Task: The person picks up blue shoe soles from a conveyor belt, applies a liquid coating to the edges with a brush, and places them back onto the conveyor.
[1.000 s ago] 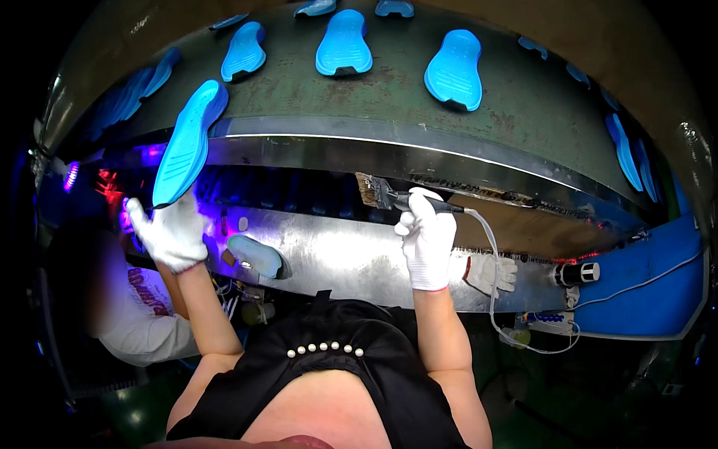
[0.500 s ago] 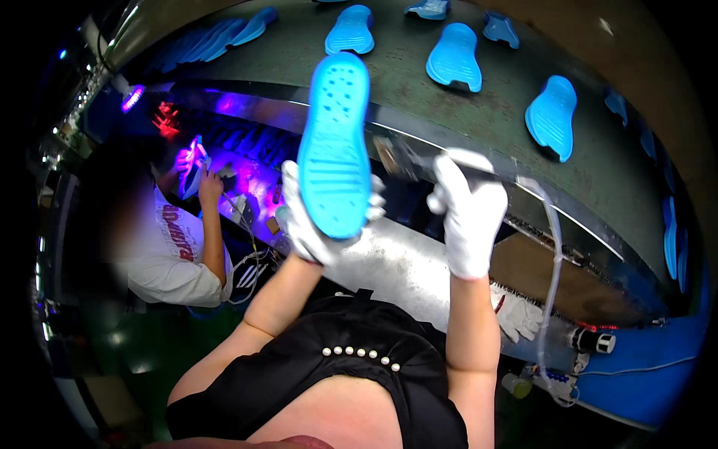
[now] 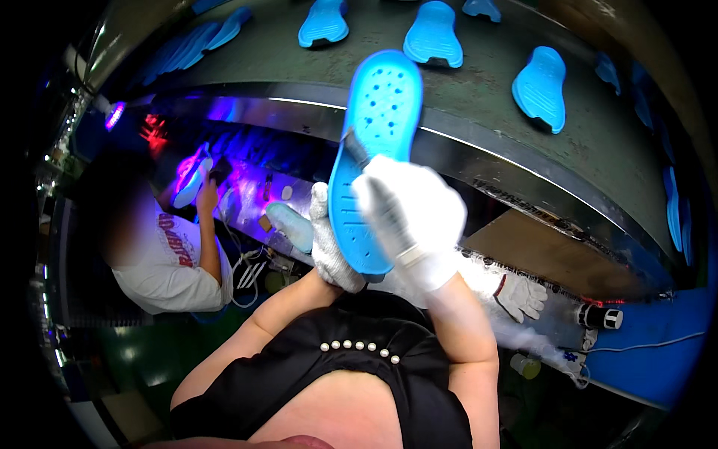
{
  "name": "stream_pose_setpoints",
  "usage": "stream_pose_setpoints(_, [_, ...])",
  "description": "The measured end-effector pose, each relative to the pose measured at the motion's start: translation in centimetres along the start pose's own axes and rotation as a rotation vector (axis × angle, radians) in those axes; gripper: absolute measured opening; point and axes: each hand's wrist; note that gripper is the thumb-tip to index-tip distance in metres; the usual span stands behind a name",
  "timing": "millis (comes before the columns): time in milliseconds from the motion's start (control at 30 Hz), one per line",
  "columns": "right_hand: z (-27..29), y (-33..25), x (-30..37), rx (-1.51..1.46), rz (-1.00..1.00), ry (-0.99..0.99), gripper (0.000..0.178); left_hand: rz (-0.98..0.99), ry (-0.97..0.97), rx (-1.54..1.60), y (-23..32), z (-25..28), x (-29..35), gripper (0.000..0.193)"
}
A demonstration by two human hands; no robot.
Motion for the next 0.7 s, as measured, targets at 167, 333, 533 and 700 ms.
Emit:
stream_pose_setpoints(167, [1.6,-2.4,0.5,-0.463,-0.391,0.027,0.023,-0.080,-0.092,0.029,0.5,0.3,-0.4,0.089])
stream_pose_setpoints(333, [1.4,-3.7,0.8,-0.050,-0.147,-0.343,0.028,0.028,-0.363,0.190,1.3,0.4,-0.4,0.096])
stream_pose_setpoints(533, [0.9,-3.7,1.0,-0.669,-0.682,0.224,0.020,-0.026,-0.435,0.351,1.6,1.9,-0.7,0.103])
stream_pose_setpoints(700, [-0.1,-6.8,3.4,-0.219,-0.209,-0.262,0.028,-0.018,-0.631,0.358,2.2,2.9,-1.9,0.099])
Point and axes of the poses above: each hand's wrist, its own x-axis away from the middle knuckle, its own z-axis out of the back of the hand, y = z × x, and after that the axes turned 15 degrees about -x, right-handed
